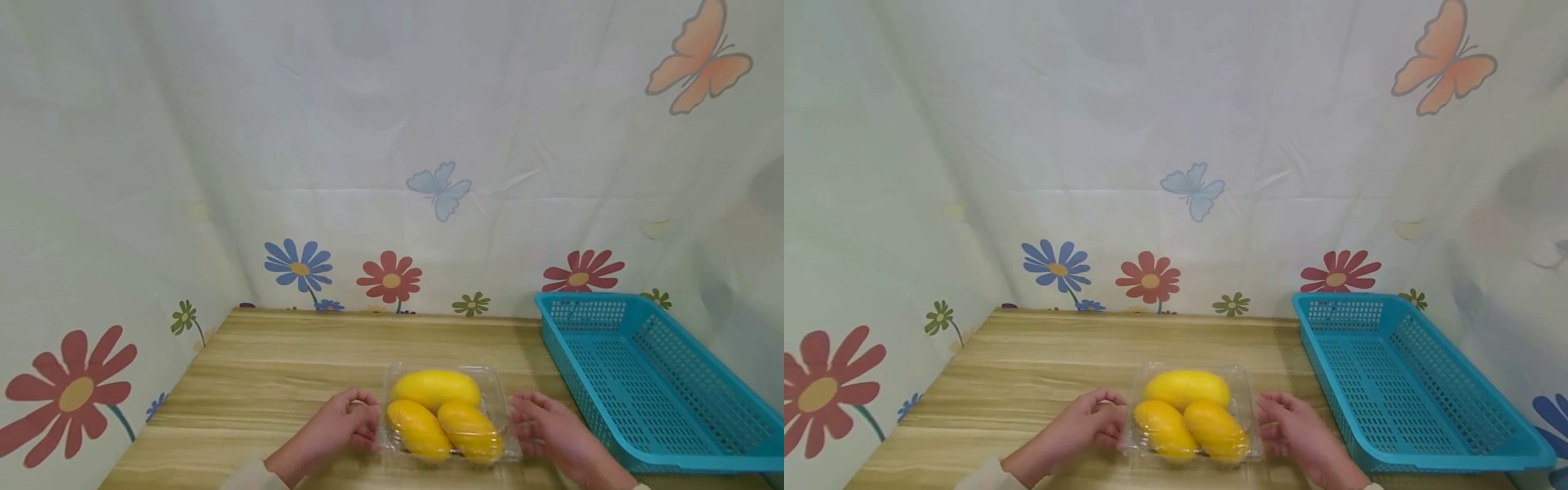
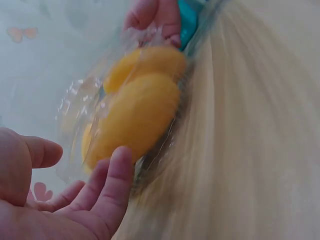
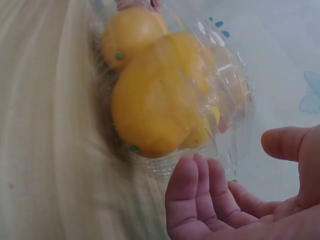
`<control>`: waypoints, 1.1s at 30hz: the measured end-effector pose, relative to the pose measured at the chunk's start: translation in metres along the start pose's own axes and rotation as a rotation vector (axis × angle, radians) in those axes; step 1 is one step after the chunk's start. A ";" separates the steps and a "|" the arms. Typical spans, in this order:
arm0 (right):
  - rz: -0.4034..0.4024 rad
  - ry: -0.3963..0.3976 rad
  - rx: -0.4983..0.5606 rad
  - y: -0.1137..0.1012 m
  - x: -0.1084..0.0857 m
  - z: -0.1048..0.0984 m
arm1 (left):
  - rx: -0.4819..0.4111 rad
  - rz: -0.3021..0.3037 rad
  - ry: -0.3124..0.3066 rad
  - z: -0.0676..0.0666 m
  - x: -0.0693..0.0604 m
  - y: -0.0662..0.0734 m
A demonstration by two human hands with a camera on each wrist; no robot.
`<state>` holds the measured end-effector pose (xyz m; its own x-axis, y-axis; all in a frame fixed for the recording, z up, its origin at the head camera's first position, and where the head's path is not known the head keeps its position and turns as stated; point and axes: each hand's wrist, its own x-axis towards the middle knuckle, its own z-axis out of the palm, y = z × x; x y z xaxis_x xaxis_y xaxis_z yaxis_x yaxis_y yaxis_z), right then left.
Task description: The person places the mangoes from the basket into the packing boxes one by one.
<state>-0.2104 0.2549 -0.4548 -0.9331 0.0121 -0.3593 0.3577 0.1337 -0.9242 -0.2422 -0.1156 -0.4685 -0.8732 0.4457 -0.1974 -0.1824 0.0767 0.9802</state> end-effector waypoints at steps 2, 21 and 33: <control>0.022 -0.031 0.002 0.003 -0.005 -0.002 | -0.071 -0.045 -0.056 0.002 -0.006 -0.004; 0.027 -0.293 0.063 0.020 -0.029 -0.009 | -0.222 -0.097 -0.115 0.019 -0.024 -0.012; 0.062 -0.293 0.070 0.018 -0.026 -0.011 | -0.232 -0.052 -0.092 0.020 -0.021 -0.011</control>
<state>-0.1799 0.2680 -0.4605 -0.8627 -0.2696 -0.4280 0.4249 0.0728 -0.9023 -0.2124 -0.1079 -0.4751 -0.8169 0.5268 -0.2350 -0.3344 -0.1006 0.9370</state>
